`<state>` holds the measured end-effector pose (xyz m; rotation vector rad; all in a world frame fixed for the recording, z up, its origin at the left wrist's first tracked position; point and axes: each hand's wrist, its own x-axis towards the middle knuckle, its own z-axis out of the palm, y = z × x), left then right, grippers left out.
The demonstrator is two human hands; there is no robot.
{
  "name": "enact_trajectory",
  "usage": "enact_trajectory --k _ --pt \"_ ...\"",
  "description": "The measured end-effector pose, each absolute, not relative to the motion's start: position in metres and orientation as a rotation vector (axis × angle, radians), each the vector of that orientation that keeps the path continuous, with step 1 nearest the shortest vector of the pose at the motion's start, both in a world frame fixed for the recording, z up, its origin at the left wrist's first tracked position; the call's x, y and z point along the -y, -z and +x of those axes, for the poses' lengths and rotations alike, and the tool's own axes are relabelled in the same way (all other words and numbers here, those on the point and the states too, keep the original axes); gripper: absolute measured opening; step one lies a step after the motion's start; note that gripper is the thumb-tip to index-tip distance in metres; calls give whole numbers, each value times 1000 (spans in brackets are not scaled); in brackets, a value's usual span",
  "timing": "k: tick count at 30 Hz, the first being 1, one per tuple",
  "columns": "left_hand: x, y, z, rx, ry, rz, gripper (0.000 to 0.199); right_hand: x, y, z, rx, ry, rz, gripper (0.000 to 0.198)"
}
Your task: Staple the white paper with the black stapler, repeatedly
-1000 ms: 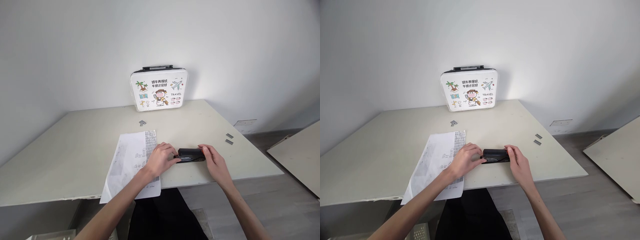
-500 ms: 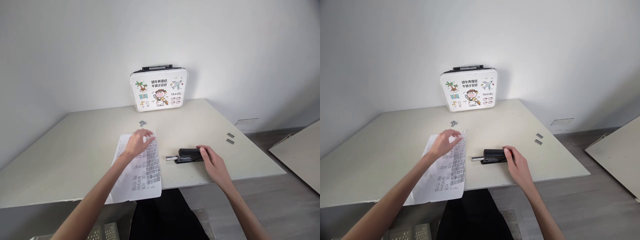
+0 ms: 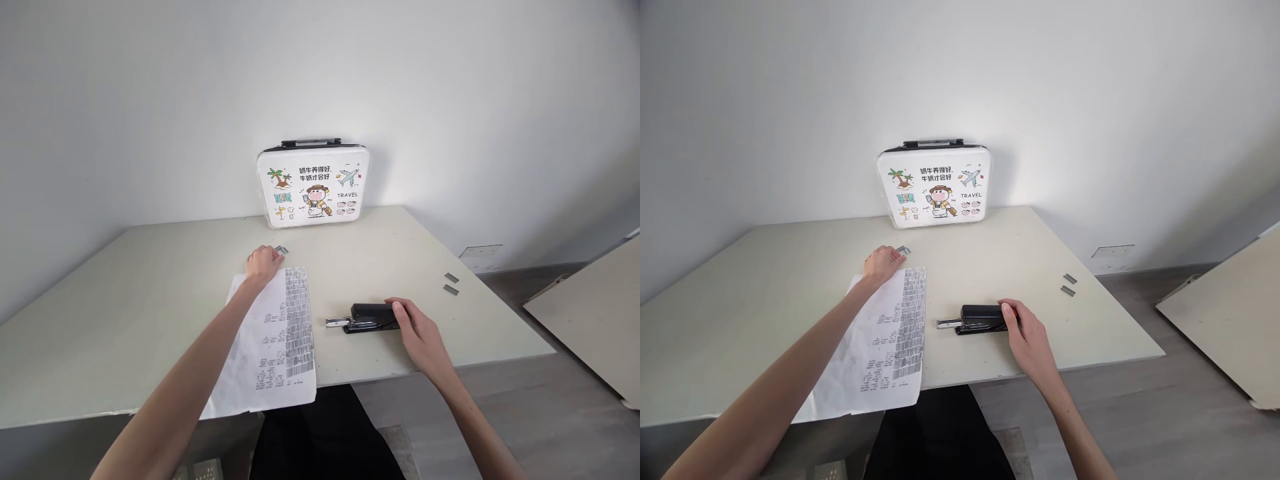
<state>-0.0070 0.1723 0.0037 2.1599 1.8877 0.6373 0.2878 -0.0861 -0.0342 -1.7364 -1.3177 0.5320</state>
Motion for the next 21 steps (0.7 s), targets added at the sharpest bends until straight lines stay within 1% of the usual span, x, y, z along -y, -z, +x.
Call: enact_trajectory --k 6,11,17,21 --pt "-120 -26 -9 -1542 -689 2186 24 87 34 288 1315 -550 -1728 53" --pt "-58 -42 -1 -1272 -689 2181 26 88 33 287 1314 -545 -1723 53" --pt "-12 -40 13 -1017 -691 2180 20 87 33 287 1317 -543 -1721 53" --pt "1 -32 23 -942 -678 2254 24 87 33 288 1311 -550 -1736 52"
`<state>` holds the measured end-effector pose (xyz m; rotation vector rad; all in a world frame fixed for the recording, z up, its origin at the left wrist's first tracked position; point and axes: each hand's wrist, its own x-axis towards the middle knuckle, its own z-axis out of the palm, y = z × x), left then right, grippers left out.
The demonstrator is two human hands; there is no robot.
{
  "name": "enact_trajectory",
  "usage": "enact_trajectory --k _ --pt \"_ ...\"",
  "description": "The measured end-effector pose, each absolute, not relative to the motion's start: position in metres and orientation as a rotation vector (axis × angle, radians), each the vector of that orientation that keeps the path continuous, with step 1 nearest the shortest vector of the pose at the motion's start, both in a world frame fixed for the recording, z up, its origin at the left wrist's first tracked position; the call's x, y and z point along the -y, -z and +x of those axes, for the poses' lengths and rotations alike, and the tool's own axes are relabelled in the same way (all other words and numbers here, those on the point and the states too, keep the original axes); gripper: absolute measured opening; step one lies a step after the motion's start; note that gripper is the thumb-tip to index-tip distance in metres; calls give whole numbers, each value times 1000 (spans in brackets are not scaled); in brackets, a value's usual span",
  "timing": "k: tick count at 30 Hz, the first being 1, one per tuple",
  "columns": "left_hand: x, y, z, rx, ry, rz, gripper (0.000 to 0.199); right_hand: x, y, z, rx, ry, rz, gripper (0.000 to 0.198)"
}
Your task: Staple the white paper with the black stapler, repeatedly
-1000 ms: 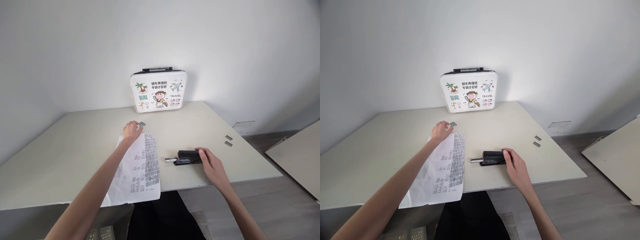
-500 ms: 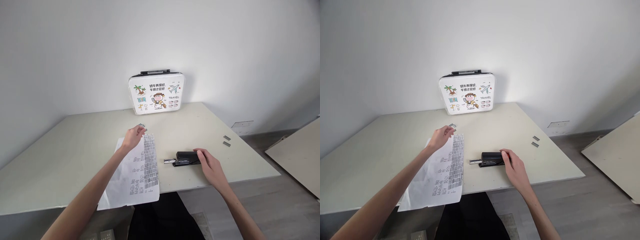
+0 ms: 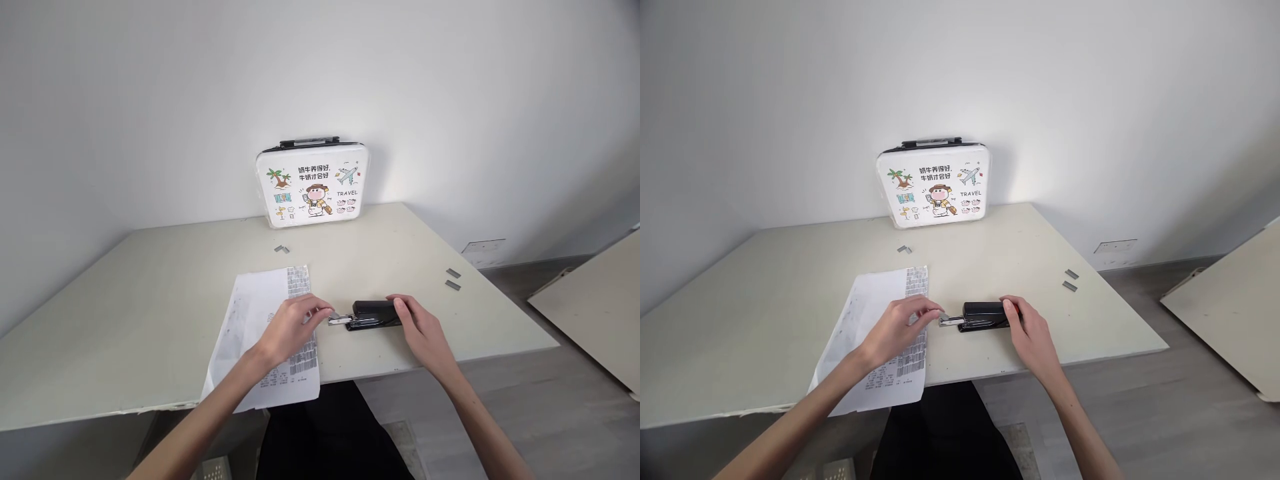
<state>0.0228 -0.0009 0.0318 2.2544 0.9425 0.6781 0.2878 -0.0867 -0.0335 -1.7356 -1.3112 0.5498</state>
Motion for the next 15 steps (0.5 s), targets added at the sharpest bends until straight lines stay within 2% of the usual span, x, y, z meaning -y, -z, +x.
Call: enact_trajectory --k 15 --pt "2 -21 41 -1001 -658 2140 17 86 33 288 1303 -566 -1742 52"
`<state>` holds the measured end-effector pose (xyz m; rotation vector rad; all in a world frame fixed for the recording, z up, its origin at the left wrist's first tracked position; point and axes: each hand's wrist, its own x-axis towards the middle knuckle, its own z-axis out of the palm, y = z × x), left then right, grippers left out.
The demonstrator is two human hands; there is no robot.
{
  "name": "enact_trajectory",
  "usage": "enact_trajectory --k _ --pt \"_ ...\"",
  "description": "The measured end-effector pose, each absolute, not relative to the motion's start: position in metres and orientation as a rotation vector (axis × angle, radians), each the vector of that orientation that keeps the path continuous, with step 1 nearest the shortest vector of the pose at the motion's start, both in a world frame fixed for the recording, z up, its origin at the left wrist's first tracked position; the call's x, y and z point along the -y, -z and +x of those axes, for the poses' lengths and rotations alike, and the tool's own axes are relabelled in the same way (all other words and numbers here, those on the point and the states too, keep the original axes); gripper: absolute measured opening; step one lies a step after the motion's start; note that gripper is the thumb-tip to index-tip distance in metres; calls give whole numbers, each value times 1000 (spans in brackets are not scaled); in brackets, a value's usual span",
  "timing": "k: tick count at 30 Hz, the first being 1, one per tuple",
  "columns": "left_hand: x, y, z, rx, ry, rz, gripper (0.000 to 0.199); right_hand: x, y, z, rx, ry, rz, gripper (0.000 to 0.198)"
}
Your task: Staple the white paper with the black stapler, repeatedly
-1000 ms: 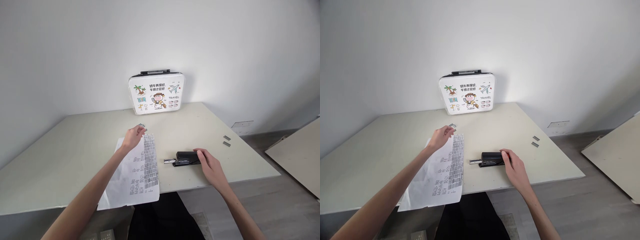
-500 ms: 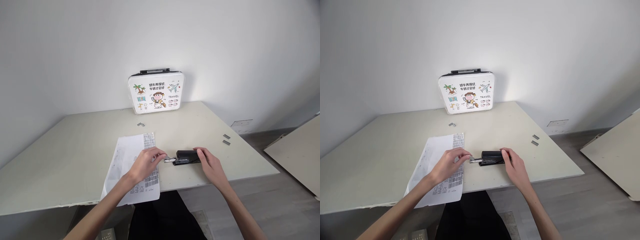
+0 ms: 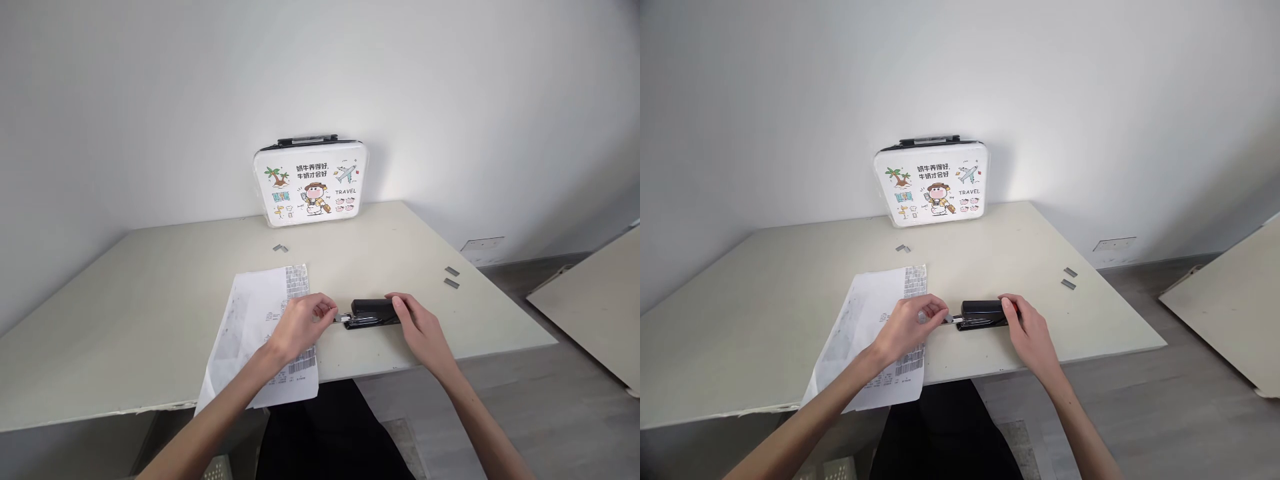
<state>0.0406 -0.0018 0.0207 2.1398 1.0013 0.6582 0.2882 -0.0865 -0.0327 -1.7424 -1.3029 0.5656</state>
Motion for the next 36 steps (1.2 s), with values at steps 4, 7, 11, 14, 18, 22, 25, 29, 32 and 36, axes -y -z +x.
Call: enact_trajectory --k 4,7,11,14,18,22,25,29,32,36 --pt "3 -19 36 -990 -633 2186 14 87 32 288 1295 -577 -1740 52" --pt "6 -16 34 -998 -655 2276 10 87 31 288 1289 -585 -1746 50" --pt "8 -15 36 -1056 -663 2375 7 87 32 288 1293 -586 -1744 50" --pt "9 -16 37 -1078 -650 2403 6 87 32 288 1294 -581 -1745 50" --pt "10 -14 40 -1109 -600 2410 3 87 31 288 1296 -573 -1752 51" --pt "9 -12 38 -1136 -596 2356 15 87 31 288 1297 -563 -1763 52" --pt "6 -11 29 -1107 -587 2337 22 87 32 288 1286 -572 -1756 52" --pt "-4 -12 14 -913 -546 2364 16 88 31 288 1226 -579 -1720 49" --pt "-13 -11 9 -781 -559 2353 18 89 31 287 1123 -556 -1693 48" --pt "-22 -8 18 -669 -548 2392 24 90 30 286 1099 -547 -1683 50"
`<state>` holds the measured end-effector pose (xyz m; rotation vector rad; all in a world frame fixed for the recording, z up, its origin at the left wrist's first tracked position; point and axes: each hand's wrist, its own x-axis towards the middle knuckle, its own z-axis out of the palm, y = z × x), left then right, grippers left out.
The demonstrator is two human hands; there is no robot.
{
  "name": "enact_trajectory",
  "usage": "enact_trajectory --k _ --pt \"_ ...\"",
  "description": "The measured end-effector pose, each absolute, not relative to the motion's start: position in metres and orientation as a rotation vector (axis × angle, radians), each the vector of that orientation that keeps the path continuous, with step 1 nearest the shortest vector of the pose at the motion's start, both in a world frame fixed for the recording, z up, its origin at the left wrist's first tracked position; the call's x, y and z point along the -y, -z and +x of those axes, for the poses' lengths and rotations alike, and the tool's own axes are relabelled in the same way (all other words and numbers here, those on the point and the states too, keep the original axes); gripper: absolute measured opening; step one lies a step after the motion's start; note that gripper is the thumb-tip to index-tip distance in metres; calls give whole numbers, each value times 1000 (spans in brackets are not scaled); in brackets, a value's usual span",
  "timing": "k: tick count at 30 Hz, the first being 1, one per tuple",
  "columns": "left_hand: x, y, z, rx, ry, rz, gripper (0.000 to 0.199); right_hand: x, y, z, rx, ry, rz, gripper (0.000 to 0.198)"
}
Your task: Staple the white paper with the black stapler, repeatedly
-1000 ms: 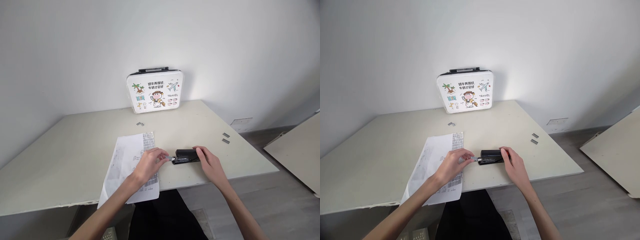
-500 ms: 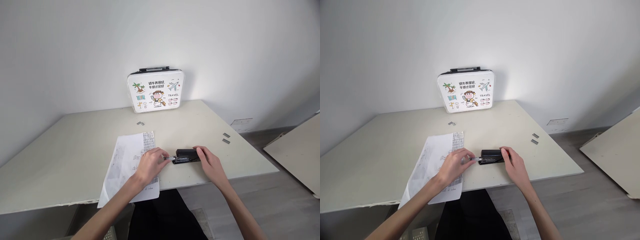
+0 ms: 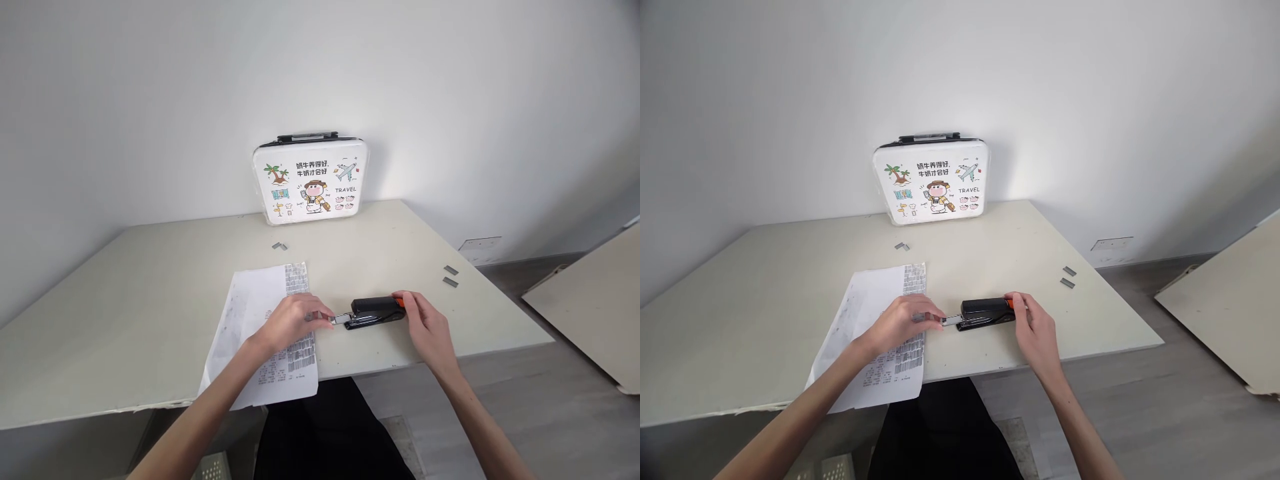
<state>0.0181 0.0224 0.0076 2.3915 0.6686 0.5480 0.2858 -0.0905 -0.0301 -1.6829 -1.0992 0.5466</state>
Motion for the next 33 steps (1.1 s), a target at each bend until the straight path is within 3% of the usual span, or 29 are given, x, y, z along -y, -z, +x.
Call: enact_trajectory --k 5,15,23,33 --pt "-34 -5 38 -613 -466 2369 24 90 32 289 1238 -522 -1682 52" --pt "-62 -6 65 -612 -342 2232 44 90 32 289 1382 -507 -1723 53" --pt "-72 -3 69 -583 -334 2194 43 91 30 290 1408 -537 -1719 51" --pt "-4 -31 -8 -1095 -480 2432 37 90 37 286 1475 -541 -1695 49"
